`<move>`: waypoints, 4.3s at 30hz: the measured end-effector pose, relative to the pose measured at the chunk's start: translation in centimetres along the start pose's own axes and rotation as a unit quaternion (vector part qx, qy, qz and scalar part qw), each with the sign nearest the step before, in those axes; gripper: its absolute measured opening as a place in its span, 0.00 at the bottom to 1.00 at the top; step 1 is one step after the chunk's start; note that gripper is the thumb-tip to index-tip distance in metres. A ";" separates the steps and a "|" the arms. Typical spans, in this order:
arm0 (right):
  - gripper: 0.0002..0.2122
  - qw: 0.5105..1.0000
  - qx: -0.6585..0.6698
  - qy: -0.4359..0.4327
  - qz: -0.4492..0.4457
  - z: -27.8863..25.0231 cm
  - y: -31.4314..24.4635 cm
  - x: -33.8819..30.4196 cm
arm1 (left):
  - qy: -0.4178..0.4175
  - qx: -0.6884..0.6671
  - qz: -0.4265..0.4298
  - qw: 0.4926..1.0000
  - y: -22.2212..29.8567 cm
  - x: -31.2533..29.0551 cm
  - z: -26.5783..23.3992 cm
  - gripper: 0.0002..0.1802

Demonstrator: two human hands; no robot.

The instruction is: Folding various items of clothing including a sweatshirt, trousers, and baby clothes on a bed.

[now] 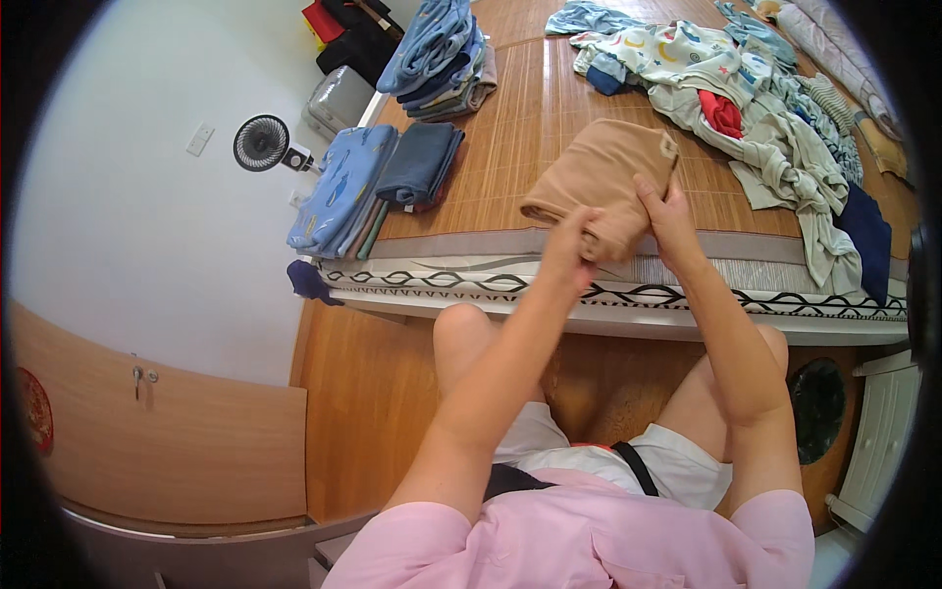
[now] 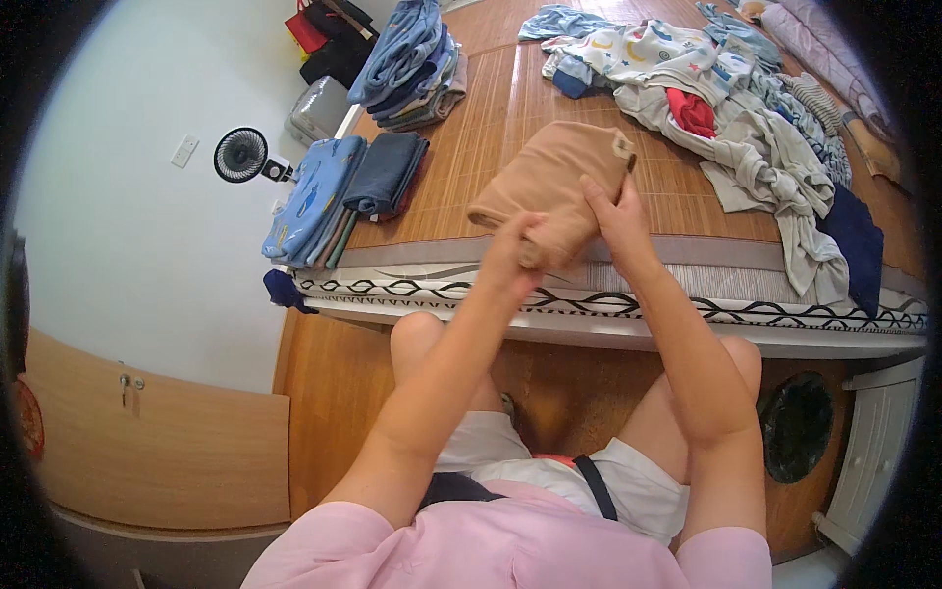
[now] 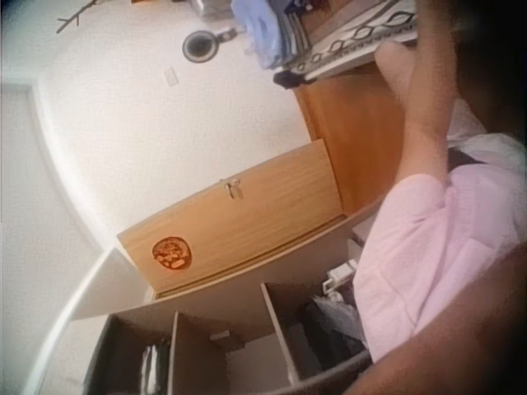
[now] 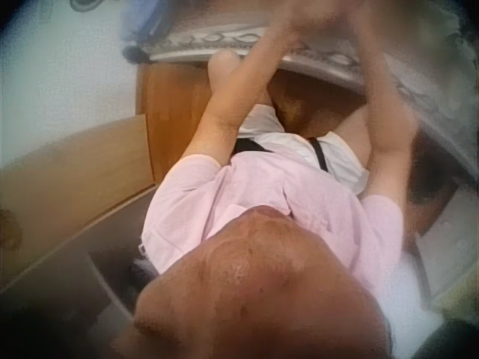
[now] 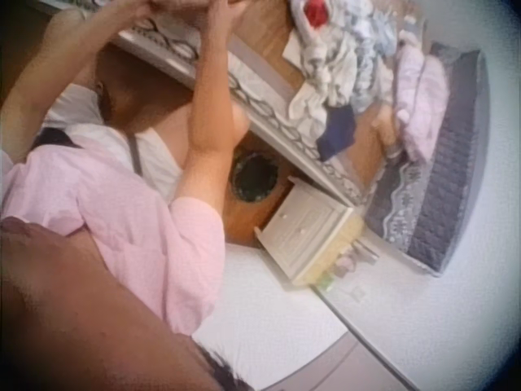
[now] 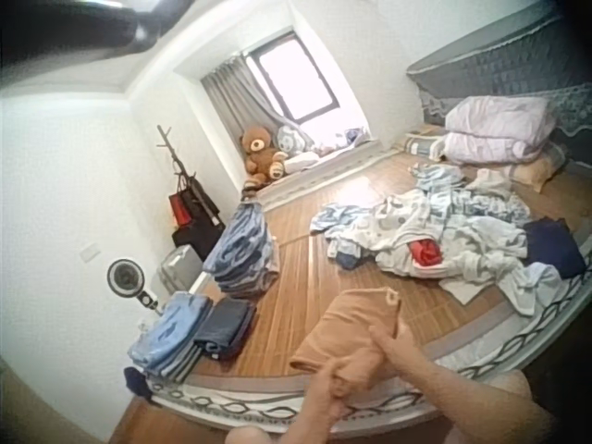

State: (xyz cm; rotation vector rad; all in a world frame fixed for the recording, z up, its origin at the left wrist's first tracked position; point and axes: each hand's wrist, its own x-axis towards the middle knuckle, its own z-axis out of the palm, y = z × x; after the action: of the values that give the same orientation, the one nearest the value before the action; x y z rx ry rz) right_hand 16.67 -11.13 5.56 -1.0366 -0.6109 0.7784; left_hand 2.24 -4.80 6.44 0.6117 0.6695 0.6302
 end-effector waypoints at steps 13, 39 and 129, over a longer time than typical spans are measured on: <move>0.36 0.971 -0.187 -0.052 0.141 -2.4 2.2 1.5 | -0.071 0.011 0.289 0.955 29.8 5.2 -7.9 0.28; 0.32 0.937 -0.336 -0.101 0.008 -3.5 3.5 2.9 | 0.420 0.389 0.185 0.799 34.6 8.2 -28.3 0.35; 0.21 0.761 -0.589 0.038 -0.270 -6.2 1.6 7.7 | 0.093 0.854 0.246 0.450 1.4 5.4 -8.2 0.33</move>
State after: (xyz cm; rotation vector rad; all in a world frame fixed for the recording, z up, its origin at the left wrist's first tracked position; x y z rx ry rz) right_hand 25.50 -7.74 2.31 -1.8816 -1.3214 -0.2910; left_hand -0.70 2.34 0.23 2.7953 1.2512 0.3057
